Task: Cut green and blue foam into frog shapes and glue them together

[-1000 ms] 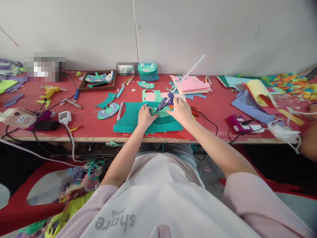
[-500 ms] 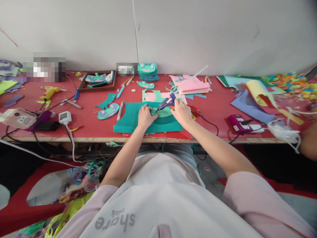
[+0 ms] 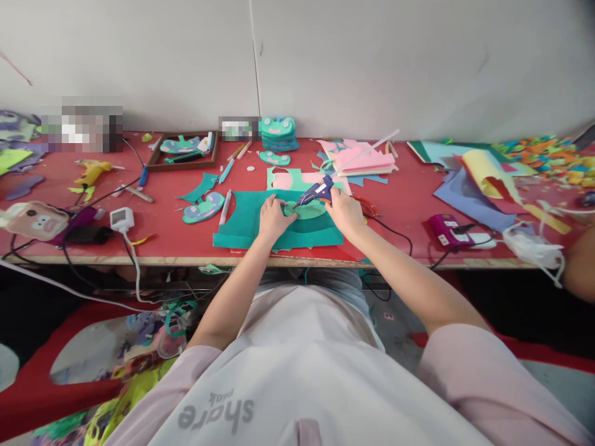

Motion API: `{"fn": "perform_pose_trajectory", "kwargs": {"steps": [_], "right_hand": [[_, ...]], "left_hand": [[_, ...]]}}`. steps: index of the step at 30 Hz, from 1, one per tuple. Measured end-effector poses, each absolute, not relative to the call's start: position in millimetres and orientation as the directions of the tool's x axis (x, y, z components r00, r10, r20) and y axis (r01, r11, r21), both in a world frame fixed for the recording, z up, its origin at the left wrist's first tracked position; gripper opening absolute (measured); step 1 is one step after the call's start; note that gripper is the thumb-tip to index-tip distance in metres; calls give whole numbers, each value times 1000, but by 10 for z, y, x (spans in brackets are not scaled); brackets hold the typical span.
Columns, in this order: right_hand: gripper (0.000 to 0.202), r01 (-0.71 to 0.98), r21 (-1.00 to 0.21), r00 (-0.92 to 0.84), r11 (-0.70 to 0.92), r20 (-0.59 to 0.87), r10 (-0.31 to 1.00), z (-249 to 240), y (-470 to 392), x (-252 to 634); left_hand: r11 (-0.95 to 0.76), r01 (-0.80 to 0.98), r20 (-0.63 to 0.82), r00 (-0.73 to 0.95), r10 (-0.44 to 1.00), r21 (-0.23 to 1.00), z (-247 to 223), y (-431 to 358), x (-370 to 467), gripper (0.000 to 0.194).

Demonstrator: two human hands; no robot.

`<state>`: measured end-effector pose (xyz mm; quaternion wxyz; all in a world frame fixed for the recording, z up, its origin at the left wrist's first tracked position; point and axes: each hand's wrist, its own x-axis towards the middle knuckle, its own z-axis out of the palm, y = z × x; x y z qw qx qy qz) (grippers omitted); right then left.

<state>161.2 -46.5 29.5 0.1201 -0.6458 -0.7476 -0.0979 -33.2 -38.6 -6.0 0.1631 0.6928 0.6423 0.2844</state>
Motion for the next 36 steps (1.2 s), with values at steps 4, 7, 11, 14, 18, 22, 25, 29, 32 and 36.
{"fn": "perform_pose_trajectory", "kwargs": {"steps": [4, 7, 11, 14, 18, 22, 25, 29, 32, 36], "right_hand": [[34, 991, -14, -122, 131, 283, 951, 307, -477, 1641], [33, 994, -5, -104, 109, 268, 958, 300, -473, 1687], [30, 996, 21, -85, 82, 249, 965, 297, -467, 1752], [29, 998, 38, -63, 55, 244, 968, 310, -470, 1798], [32, 998, 59, -47, 34, 243, 969, 338, -481, 1848], [33, 997, 74, -41, 24, 240, 970, 374, -504, 1861], [33, 997, 80, -24, 6, 237, 971, 389, -517, 1871], [32, 997, 78, 4, -24, 248, 969, 362, -517, 1921], [32, 996, 79, 10, -31, 255, 967, 336, -516, 1956], [32, 996, 82, 8, -30, 258, 966, 338, -518, 1961]], "left_hand": [[-116, 795, 175, 13, 984, 595, -60, -388, -334, 35], [-120, 793, 180, 14, 984, 597, -59, -392, -332, 35], [-121, 796, 184, 12, 983, 593, -57, -396, -330, 35], [-121, 799, 181, 15, 983, 589, -48, -399, -332, 35], [-114, 805, 166, 20, 986, 582, -32, -406, -333, 36], [-118, 809, 174, 20, 985, 576, -40, -406, -335, 36], [-131, 809, 188, 26, 982, 573, -65, -392, -340, 36], [-132, 808, 190, 26, 981, 574, -93, -372, -346, 36], [-133, 809, 189, 28, 982, 572, -92, -370, -347, 36], [-131, 812, 182, 30, 983, 569, -71, -383, -345, 36]]}}
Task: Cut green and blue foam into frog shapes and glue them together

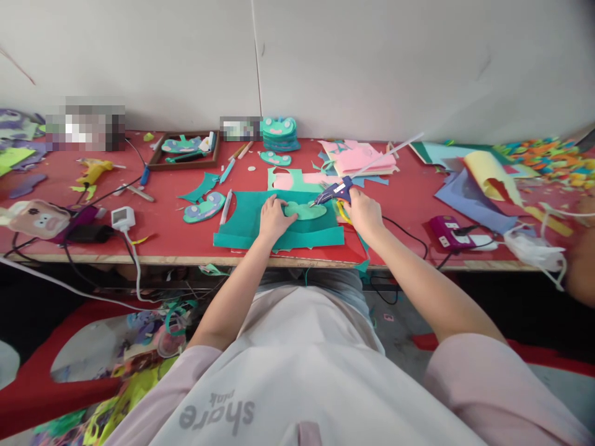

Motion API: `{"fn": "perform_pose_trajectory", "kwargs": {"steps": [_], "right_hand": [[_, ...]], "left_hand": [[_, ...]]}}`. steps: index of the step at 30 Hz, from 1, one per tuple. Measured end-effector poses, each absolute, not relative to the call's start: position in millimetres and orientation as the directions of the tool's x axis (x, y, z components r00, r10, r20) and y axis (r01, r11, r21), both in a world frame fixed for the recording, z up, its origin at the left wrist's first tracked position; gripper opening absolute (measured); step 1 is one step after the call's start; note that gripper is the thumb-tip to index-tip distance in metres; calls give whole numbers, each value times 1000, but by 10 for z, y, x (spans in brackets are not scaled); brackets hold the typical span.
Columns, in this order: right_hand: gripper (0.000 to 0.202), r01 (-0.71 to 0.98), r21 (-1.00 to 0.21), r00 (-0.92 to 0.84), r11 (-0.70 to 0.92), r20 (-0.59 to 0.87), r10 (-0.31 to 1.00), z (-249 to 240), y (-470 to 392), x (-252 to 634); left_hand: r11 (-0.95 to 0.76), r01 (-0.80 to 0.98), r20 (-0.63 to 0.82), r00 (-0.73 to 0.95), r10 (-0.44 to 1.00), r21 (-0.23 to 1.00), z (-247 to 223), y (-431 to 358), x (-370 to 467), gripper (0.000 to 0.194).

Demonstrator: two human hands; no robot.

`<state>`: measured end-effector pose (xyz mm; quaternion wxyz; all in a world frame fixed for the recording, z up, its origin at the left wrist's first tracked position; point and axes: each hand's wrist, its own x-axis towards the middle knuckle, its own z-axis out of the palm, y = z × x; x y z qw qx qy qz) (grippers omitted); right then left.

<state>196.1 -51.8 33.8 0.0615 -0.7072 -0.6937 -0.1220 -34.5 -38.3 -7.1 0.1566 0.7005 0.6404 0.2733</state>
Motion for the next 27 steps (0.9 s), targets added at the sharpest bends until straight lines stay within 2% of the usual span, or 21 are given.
{"fn": "perform_pose_trajectory", "kwargs": {"steps": [13, 19, 27], "right_hand": [[39, 997, 75, -8, -14, 280, 960, 293, -482, 2057], [46, 998, 59, 8, -32, 372, 928, 306, -533, 1938], [54, 998, 36, 32, -47, 354, 935, 291, -533, 1867]], "left_hand": [[-136, 804, 193, 27, 981, 578, -95, -371, -352, 36], [-135, 807, 189, 30, 982, 574, -73, -383, -346, 35], [-133, 807, 186, 29, 982, 576, -54, -398, -338, 35]]}}
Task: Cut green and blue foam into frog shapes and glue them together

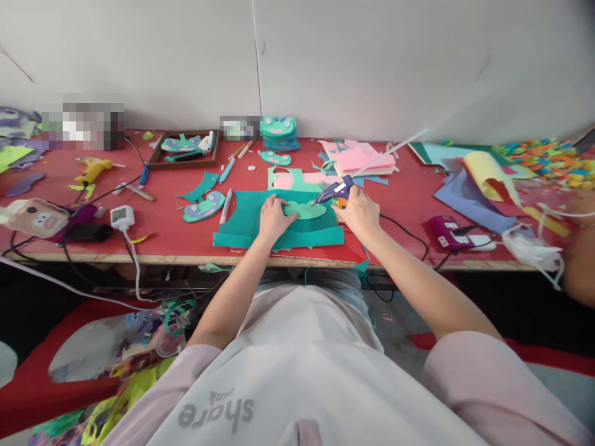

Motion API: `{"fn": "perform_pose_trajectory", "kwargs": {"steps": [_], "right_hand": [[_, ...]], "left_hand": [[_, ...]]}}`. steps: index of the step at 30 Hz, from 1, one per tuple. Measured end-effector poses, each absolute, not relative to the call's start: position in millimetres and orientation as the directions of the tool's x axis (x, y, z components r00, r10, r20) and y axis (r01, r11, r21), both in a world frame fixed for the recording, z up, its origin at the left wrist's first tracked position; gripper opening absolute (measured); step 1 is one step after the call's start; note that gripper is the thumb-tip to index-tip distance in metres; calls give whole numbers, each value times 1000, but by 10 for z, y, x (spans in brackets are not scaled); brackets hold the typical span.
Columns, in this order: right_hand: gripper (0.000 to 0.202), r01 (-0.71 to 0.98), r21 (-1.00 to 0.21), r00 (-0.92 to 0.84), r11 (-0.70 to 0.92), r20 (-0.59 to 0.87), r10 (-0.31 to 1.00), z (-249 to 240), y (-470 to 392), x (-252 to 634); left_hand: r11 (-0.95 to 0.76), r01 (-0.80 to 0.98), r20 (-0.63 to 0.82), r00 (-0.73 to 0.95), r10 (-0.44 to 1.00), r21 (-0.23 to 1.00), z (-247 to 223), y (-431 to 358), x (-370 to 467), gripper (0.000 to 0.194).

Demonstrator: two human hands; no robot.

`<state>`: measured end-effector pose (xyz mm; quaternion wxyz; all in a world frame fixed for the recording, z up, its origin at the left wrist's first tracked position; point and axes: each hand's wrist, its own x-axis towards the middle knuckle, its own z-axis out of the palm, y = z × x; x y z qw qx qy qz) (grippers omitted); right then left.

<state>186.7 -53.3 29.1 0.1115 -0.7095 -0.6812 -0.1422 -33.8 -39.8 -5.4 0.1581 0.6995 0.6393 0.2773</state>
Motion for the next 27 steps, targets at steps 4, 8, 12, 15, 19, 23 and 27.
{"fn": "perform_pose_trajectory", "kwargs": {"steps": [4, 8, 12, 15, 19, 23, 27], "right_hand": [[47, 998, 43, 27, -44, 330, 944, 288, -542, 1882], [40, 998, 61, 1, -20, 294, 956, 295, -549, 1914], [36, 998, 60, 17, -31, 213, 977, 323, -557, 1947], [35, 998, 57, 25, -37, 190, 981, 344, -567, 1956], [33, 997, 64, 27, -40, 186, 982, 349, -580, 1969], [29, 995, 84, 31, -47, 182, 983, 337, -574, 2026], [28, 994, 81, 58, -73, 175, 983, 332, -569, 2096]], "left_hand": [[-134, 806, 187, 30, 982, 576, -55, -400, -338, 35], [-132, 808, 179, 34, 983, 574, -53, -396, -339, 35], [-126, 813, 174, 31, 984, 568, -59, -395, -338, 36], [-134, 814, 185, 33, 982, 565, -66, -396, -340, 37], [-139, 814, 192, 34, 981, 564, -70, -394, -345, 35], [-144, 811, 190, 41, 981, 568, -78, -386, -347, 35], [-148, 814, 199, 40, 979, 562, -95, -378, -344, 36]]}}
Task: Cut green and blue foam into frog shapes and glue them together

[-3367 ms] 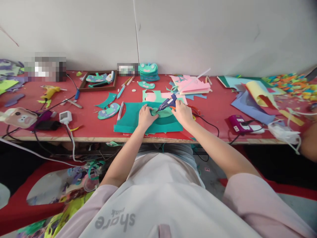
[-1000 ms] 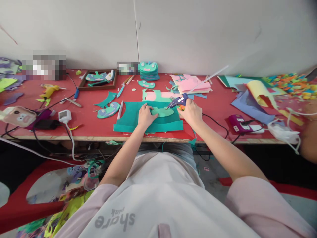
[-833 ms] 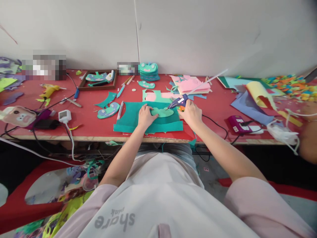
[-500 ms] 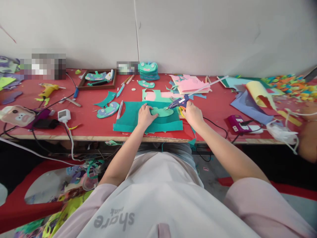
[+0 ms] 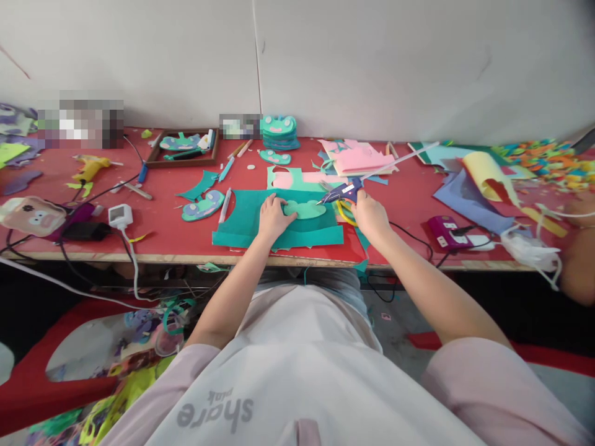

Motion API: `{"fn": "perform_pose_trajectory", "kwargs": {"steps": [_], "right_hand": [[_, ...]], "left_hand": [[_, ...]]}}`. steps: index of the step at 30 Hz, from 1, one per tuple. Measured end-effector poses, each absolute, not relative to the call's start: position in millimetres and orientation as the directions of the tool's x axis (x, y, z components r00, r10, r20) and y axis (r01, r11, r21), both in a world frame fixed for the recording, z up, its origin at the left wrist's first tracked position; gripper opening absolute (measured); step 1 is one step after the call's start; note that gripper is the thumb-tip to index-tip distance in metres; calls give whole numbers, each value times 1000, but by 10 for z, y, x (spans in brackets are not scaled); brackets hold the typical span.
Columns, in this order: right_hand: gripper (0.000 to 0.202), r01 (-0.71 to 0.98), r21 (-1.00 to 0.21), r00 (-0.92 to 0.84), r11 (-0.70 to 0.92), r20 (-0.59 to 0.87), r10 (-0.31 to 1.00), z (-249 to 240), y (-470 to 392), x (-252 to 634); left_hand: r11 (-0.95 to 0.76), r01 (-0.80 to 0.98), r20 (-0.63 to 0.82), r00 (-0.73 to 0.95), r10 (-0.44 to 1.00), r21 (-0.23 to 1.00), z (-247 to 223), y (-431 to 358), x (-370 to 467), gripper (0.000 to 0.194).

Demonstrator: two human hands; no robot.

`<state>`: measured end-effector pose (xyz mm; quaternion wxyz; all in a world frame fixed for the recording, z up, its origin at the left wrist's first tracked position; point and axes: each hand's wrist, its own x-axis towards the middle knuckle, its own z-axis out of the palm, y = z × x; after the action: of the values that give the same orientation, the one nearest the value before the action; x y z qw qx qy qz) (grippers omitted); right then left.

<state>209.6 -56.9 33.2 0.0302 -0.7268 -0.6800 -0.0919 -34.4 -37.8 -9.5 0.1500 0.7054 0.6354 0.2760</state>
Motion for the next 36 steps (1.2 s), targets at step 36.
{"fn": "perform_pose_trajectory", "kwargs": {"steps": [36], "right_hand": [[41, 997, 69, 4, -23, 262, 965, 385, -646, 1781]], "left_hand": [[-134, 808, 193, 26, 981, 573, -60, -395, -337, 34]]}}
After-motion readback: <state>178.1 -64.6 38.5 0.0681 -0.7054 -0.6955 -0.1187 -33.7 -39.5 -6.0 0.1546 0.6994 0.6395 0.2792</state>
